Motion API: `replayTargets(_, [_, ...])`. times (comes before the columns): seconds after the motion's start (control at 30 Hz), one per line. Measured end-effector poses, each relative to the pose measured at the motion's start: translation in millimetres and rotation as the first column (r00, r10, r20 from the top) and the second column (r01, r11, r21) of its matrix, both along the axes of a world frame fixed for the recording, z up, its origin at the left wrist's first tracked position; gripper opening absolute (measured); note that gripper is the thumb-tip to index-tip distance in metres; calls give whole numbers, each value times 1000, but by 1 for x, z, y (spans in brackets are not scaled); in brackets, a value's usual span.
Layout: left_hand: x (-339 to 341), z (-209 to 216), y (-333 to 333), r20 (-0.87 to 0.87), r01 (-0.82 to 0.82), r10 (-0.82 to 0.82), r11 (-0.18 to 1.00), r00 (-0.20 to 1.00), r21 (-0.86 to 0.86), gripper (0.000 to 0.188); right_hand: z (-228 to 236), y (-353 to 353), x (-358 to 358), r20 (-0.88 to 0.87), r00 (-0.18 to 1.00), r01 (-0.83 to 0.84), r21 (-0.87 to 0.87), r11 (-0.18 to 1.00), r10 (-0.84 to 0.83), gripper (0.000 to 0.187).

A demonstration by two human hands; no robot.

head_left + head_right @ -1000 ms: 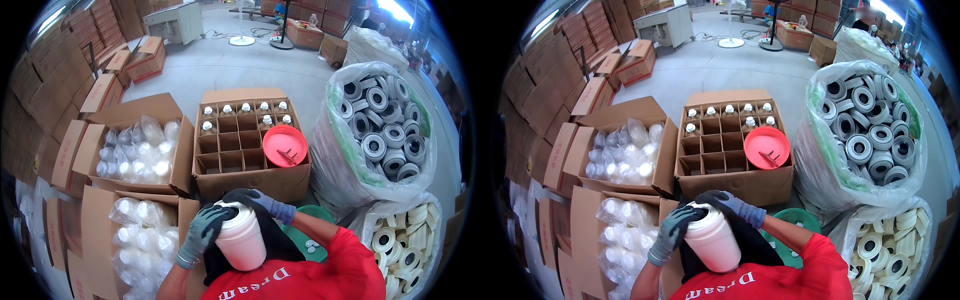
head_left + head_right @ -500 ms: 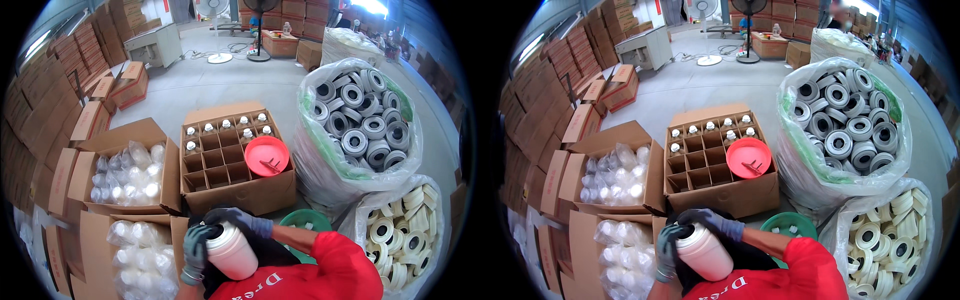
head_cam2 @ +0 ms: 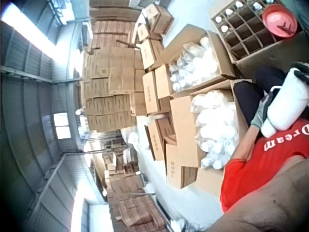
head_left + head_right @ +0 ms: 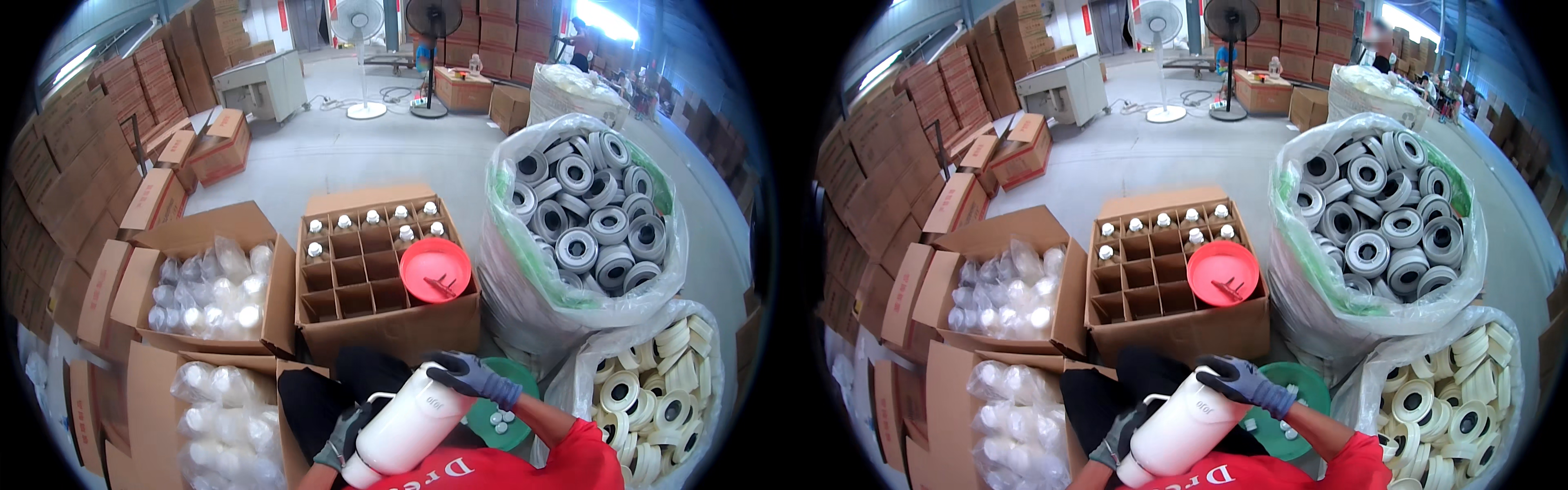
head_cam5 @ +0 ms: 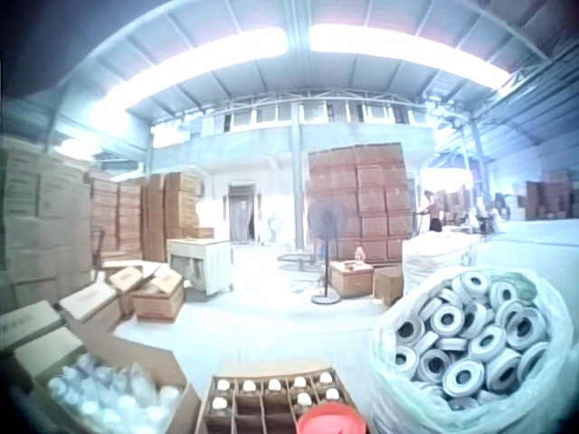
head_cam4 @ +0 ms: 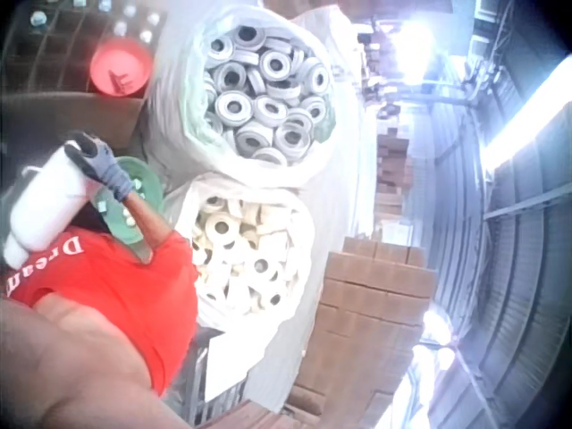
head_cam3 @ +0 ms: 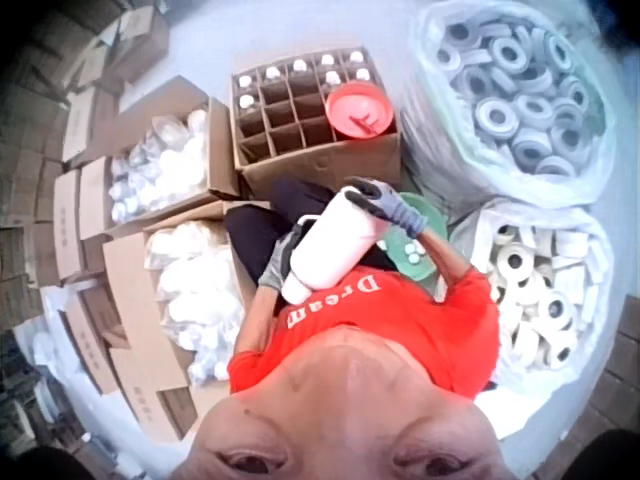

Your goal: The person assembles thermos bottles by inserting silver flasks into white plastic shells and screwing on lids, then places the assembled thermoses into plastic bags and cardboard boxes.

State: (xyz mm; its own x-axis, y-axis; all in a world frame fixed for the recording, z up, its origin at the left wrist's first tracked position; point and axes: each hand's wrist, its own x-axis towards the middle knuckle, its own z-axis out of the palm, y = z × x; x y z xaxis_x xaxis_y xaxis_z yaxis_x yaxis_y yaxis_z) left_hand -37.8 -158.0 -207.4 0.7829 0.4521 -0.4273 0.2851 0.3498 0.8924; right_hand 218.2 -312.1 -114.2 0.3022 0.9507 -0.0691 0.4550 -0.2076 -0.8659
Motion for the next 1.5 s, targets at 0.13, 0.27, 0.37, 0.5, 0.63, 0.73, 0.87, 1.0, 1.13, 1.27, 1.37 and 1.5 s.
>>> replayTargets(0.13, [11, 90, -3, 55, 138, -150, 973, 987, 186, 34, -20, 12, -1, -162, 963, -171, 241, 955, 213, 48])
replayTargets(0.27, [5, 191, -31, -24, 58, -67, 572, 997, 818, 29, -41, 25, 2, -564, 810, -88, 151, 985, 159, 47])
replayTargets(0.37, [1, 89, -12, 237, -204, -14, 459, 971, 865, 27, -46, 32, 8, -851, 456, 32, -276, 961, -260, 48])
replayTargets(0.5, [12, 106, 38, 191, -157, -1, 568, 982, 808, 23, -20, 43, 26, -418, 907, 16, 157, 987, 51, 51])
replayTargets(0.63, [-7, 82, 74, 68, -35, -62, 424, 996, 905, 17, 48, 58, 8, 39, 933, -330, 497, 803, 359, 61])
replayTargets(0.73, [33, 134, 54, 302, -229, -144, 380, 942, 896, 22, -32, 57, 11, -874, 484, 262, 109, 959, -33, 52])
replayTargets(0.87, [43, 143, 65, 214, -111, -364, 283, 906, 953, 26, -63, 53, 31, -984, 146, 31, -99, 995, -103, 56])
replayTargets(1.0, [6, 96, 85, 12, 58, -228, 297, 974, 953, 26, 23, 60, -9, -271, 934, -22, 609, 793, 234, 62])
replayTargets(1.13, [51, 143, 53, 254, -191, -242, 257, 936, 948, 25, -27, 58, 25, -981, 186, 175, -18, 984, -51, 57])
replayTargets(1.27, [37, 116, 76, 323, -206, -84, 615, 943, 761, 33, -22, 70, 31, -899, 418, 150, -75, 986, -132, 58])
replayTargets(1.37, [30, 119, 98, 69, 44, -292, 362, 954, 931, 28, 55, 65, 18, -326, 913, -65, 476, 877, 244, 60])
replayTargets(1.5, [43, 131, 75, 218, -201, 45, 597, 975, 777, 25, -2, 75, 29, -842, 524, 200, 270, 942, 130, 60])
